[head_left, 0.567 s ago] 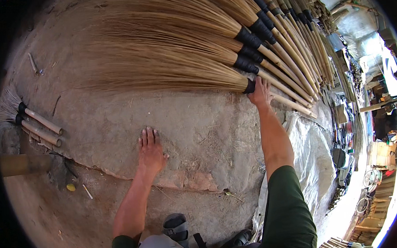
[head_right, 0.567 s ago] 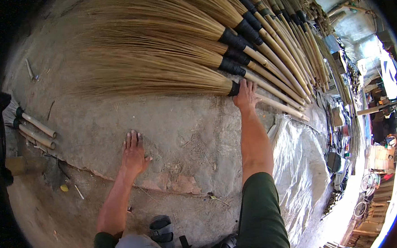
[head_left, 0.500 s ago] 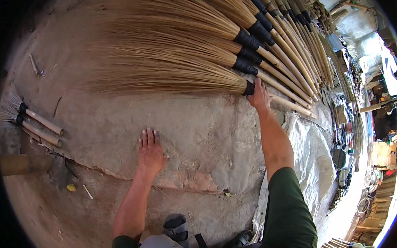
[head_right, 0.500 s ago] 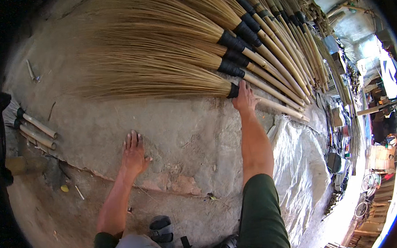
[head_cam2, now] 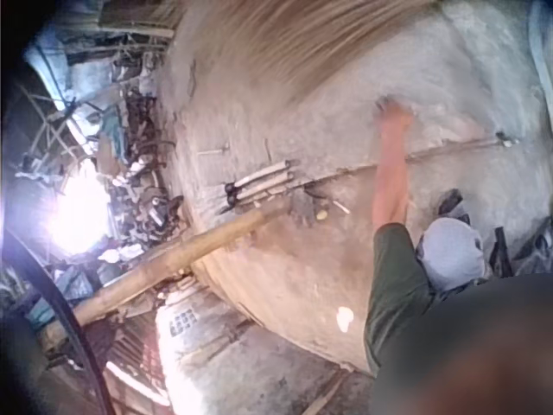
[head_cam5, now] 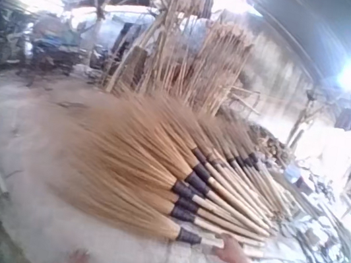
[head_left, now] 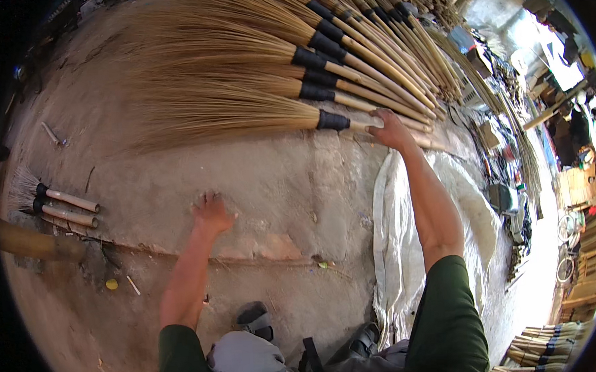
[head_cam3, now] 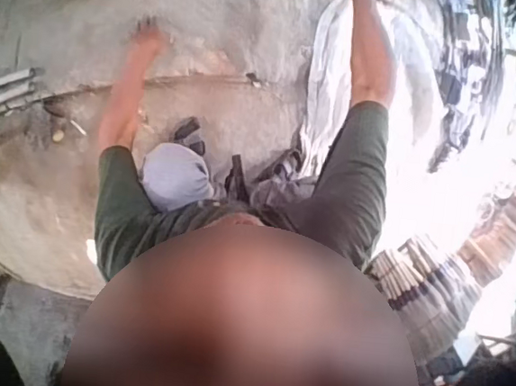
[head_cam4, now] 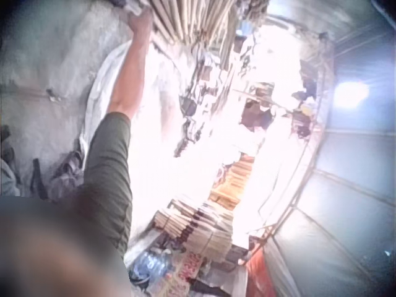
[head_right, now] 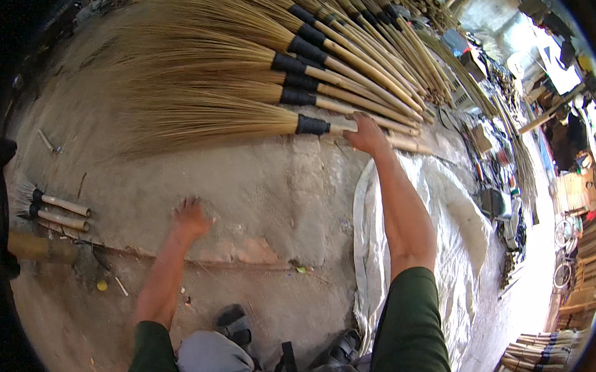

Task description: The person sits on the floor and repeatedly trims the bristles of handmade brooms using shears. They pick up each broom, cut the bristles to an even length, and place the finished brooms aside on the floor.

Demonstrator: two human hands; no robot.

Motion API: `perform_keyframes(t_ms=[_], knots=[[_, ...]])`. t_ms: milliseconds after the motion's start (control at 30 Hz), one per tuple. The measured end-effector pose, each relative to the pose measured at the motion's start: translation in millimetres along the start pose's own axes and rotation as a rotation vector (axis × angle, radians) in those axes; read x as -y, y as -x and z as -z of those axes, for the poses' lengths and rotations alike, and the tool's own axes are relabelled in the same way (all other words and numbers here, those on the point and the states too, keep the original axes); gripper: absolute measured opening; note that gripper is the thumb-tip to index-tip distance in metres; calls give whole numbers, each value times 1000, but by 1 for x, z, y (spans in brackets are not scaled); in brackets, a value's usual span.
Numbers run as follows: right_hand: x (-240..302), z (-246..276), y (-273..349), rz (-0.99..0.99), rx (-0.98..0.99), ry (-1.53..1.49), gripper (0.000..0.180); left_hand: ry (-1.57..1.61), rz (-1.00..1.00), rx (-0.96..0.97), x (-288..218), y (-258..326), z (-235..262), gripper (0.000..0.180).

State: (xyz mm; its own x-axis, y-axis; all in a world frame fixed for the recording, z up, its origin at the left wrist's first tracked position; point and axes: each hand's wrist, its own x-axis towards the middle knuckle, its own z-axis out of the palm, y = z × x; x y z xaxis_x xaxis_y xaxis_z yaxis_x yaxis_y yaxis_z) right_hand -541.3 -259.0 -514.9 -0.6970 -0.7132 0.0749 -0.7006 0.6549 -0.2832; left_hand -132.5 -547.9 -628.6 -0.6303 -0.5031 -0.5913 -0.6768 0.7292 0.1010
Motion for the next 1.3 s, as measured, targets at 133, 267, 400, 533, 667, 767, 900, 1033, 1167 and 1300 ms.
perform_keyframes(t_ms=[133, 267, 400, 533, 667, 767, 900, 1033, 1167, 1300], knots=[[-5, -19, 36, -98, 61, -85, 63, -77, -153, 2, -55, 5, 1, 97], [8, -48, 32, -228, 181, -8, 74, -217, -83, 111, -94, 4, -9, 102], [8, -86, 3, -316, 200, 43, 75, -216, -150, 7, -89, 5, -26, 111], [-2, -123, -37, -323, 48, 185, 73, -199, -206, -66, -75, -3, -43, 114], [-5, -141, -57, -499, 109, 249, 67, -335, -254, -82, -73, -13, -54, 108], [2, -129, -57, -392, 152, 419, 59, -325, -264, -87, -73, -14, -52, 107], [0, -52, -47, 27, -260, 356, 49, -266, -206, -43, -77, -10, -43, 112], [-21, 90, -15, 298, -713, 593, 44, -259, -152, -4, -82, -11, -43, 117], [-48, 243, 94, -85, -930, 673, 39, -232, -174, -2, -78, -16, -39, 108], [-51, 330, 194, -235, -876, 8, 38, 69, -102, 176, -95, -20, 23, 61]])
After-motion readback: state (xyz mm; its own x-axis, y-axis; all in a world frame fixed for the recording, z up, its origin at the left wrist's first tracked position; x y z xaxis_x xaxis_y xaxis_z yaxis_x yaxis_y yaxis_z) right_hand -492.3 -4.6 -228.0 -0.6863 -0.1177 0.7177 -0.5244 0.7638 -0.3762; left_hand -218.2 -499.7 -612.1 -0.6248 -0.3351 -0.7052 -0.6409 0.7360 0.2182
